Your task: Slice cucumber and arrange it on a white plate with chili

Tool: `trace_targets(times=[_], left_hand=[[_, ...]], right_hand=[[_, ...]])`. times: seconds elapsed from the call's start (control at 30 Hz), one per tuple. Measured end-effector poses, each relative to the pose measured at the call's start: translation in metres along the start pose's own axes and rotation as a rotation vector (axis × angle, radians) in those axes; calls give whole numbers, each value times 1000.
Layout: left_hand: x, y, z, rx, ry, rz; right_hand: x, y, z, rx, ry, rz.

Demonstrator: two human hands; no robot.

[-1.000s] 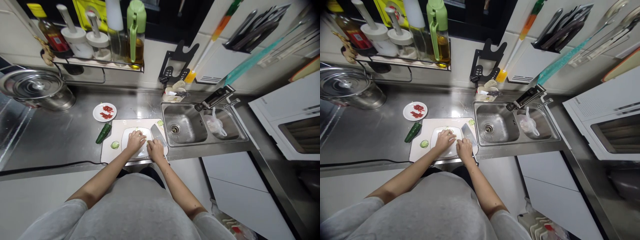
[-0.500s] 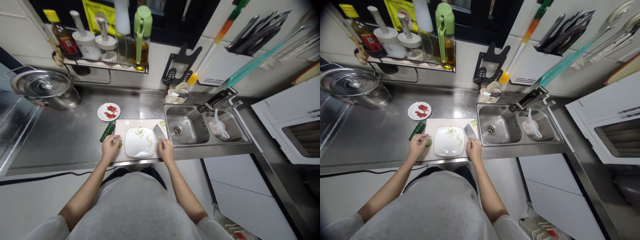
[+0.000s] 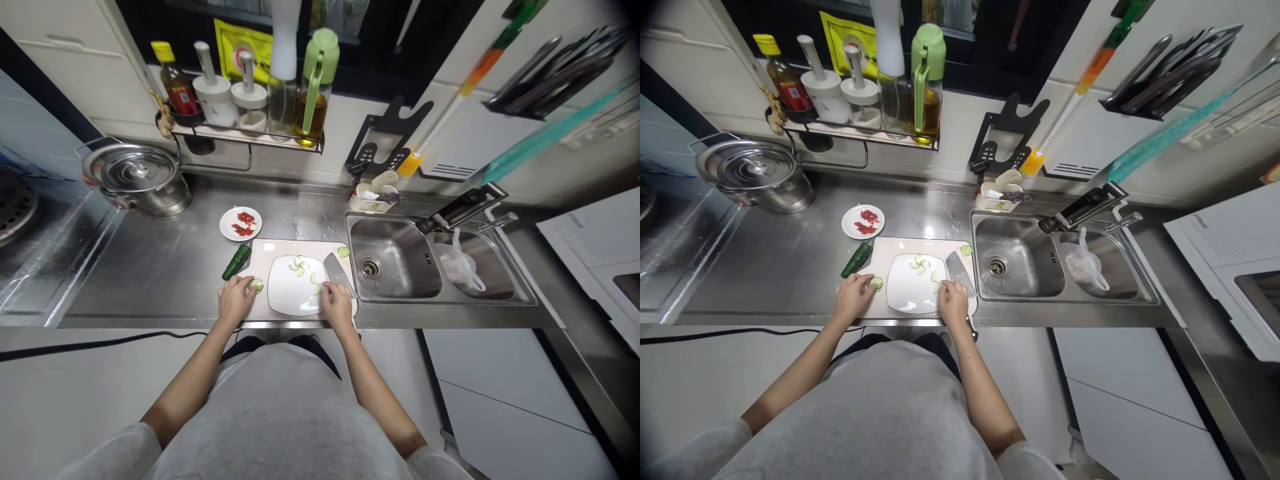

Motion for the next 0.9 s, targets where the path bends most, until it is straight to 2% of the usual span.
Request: trace_targets(times=[0.27,0.47,0.57,0.7,0.8,0.9], left_hand=[[-1,-2,-2,31,-83,-86],[3,-7,-1,-244,-87,-35],[6,-10,4,-545,-15,-3],[6,-20,19,-966,161,-23],[4,-28,35,-1081,300,-105],[2,-35,47,-1092,381,-182]], right_hand=[[-4,8,-3,45,16,18],[-4,32,-9,98,35,61],[-1,52,-16,179,78,88],[6,77,-31,366,171,32],[11,90,-43,558,255,-70],[14,98,-52,715,340,-151]])
Point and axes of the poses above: each hand's wrist, its own x-axis towards the middle knuckle, its own z-axis out of the back of the hand, y = z × x, the point moved 2 cm from there along x, towards the middle knuckle, and after that the axes turned 14 degrees about x, right-handed, at the moved point
